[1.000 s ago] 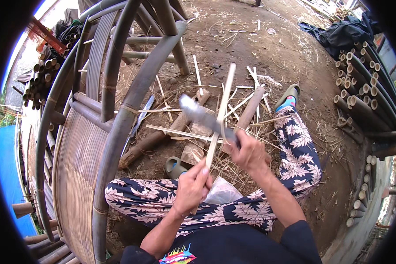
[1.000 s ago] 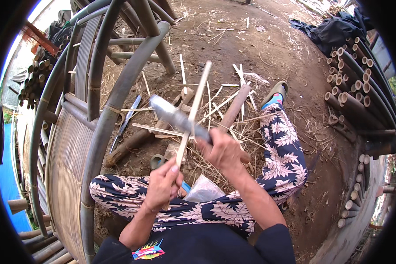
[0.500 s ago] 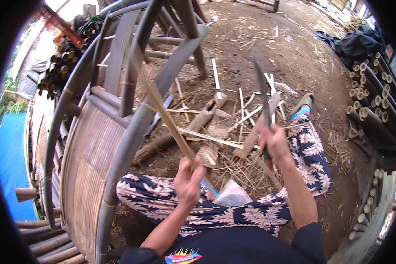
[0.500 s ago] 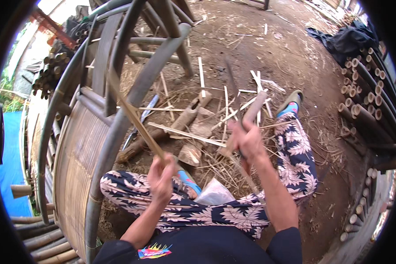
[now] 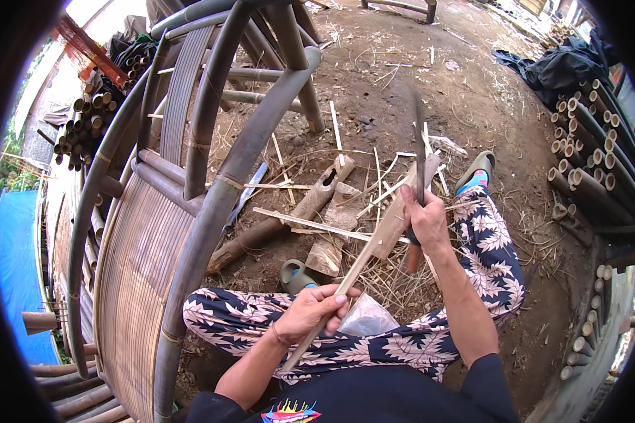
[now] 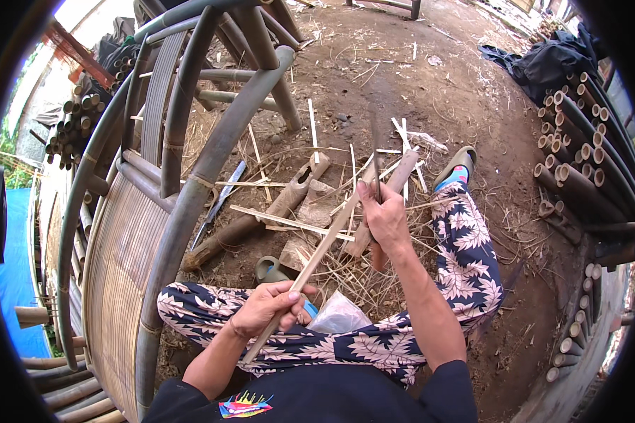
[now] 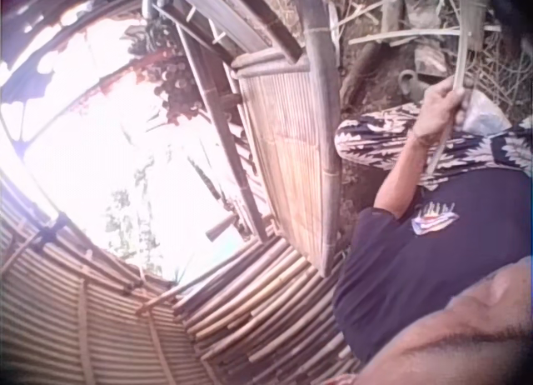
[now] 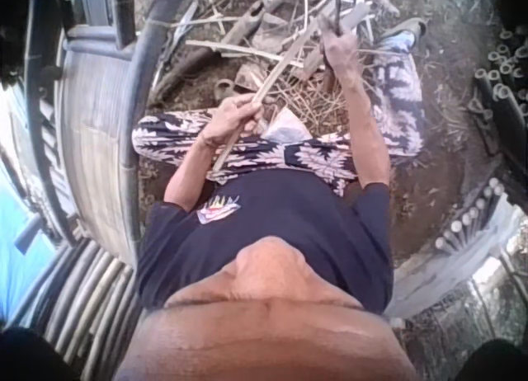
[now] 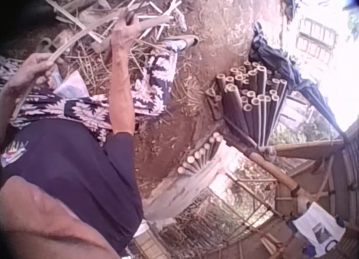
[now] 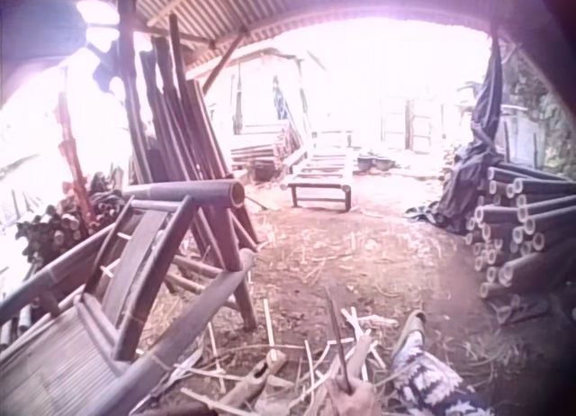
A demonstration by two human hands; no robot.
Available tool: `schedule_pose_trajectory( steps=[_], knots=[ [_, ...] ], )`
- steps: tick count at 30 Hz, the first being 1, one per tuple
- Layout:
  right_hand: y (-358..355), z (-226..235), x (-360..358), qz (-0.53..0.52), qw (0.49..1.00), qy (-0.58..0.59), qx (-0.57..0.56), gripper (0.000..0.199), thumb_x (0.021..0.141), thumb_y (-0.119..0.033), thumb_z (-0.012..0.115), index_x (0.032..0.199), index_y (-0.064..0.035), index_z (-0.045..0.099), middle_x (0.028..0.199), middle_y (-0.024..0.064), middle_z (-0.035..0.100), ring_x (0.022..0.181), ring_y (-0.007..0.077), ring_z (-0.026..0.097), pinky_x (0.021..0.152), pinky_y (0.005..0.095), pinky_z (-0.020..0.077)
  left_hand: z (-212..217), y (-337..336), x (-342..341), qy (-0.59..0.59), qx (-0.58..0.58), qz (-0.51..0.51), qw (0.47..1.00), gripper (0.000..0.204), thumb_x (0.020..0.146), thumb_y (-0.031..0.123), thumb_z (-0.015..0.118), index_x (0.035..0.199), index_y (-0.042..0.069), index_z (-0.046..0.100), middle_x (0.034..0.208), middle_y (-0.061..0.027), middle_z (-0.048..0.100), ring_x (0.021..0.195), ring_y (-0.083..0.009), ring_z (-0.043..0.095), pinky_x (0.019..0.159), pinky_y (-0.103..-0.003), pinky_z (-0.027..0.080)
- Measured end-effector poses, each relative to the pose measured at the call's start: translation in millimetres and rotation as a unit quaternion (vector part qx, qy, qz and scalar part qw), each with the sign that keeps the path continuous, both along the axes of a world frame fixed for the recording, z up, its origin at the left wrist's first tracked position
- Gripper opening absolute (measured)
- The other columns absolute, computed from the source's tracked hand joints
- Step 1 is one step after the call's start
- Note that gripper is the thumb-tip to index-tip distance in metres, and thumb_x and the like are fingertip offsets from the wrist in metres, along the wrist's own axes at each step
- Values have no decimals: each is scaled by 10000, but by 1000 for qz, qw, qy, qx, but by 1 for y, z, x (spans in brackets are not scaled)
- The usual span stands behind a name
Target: The person shaves and whittles bamboo strips using a machete, then inserts the resulting pegs into pre-drilled holes in a bamboo bed frame.
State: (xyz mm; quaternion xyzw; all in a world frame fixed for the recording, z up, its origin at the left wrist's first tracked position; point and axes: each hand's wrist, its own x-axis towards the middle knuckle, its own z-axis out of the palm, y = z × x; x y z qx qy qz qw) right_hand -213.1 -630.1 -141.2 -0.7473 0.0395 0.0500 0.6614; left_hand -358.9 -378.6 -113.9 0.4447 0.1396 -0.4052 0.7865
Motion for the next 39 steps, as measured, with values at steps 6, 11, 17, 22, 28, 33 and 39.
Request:
schedule_pose_trajectory(
  steps=[6, 11, 17, 22, 28, 33, 39],
  knots=[
    [29, -10, -70, 136, 869, -267, -394, 616, 921, -666, 482, 812, -68, 585, 641, 117, 613, 538, 277, 625, 530, 403, 512, -3, -9, 13, -149, 274, 84, 946, 330, 1006, 182, 550, 1241, -41, 609, 746, -10, 569, 547, -35, 453, 460, -212, 360],
    [18, -29, -42, 67, 878, -188, -435, 600, 922, -650, 496, 777, -71, 560, 593, 104, 571, 538, 280, 630, 505, 425, 510, 13, -24, -7, -183, 333, 74, 922, 342, 1006, 177, 533, 1276, -23, 594, 685, -16, 550, 537, -67, 470, 512, -249, 428],
    [-14, -17, 2, 71, 860, -101, -495, 632, 945, -657, 439, 856, -55, 610, 644, 149, 656, 587, 283, 669, 574, 447, 535, 0, -11, -55, -211, 327, 63, 919, 328, 999, 109, 525, 1299, -9, 585, 712, 1, 563, 618, -41, 471, 564, -207, 423],
    [-86, -13, 31, -68, 919, 29, -387, 639, 966, -636, 395, 995, -49, 646, 789, 199, 692, 733, 384, 678, 649, 500, 513, -5, 30, -89, -87, 240, 36, 966, 437, 1028, 172, 468, 1427, -6, 442, 777, -27, 579, 488, -57, 457, 450, -198, 402],
    [45, -8, -75, 157, 880, -247, -373, 574, 930, -627, 495, 875, -64, 595, 634, 119, 590, 584, 291, 636, 550, 435, 523, 6, -16, 18, -78, 123, 173, 974, 419, 1038, 199, 481, 1414, 18, 447, 727, -34, 567, 461, -56, 453, 420, -203, 445],
    [35, -12, -50, 105, 872, -277, -391, 578, 899, -644, 549, 807, -73, 559, 638, 126, 608, 565, 299, 641, 519, 425, 522, 13, -26, 6, -94, 110, 169, 975, 428, 1036, 203, 499, 1433, 49, 456, 704, -17, 548, 447, -42, 428, 397, -189, 379],
    [-1, -33, 11, 40, 899, -84, -428, 603, 938, -653, 451, 809, -81, 589, 611, 115, 637, 548, 292, 656, 465, 462, 497, 14, -3, -41, -73, 143, 103, 982, 438, 1039, 156, 460, 1465, 60, 426, 700, -10, 557, 469, -36, 439, 409, -181, 358]
  ],
)
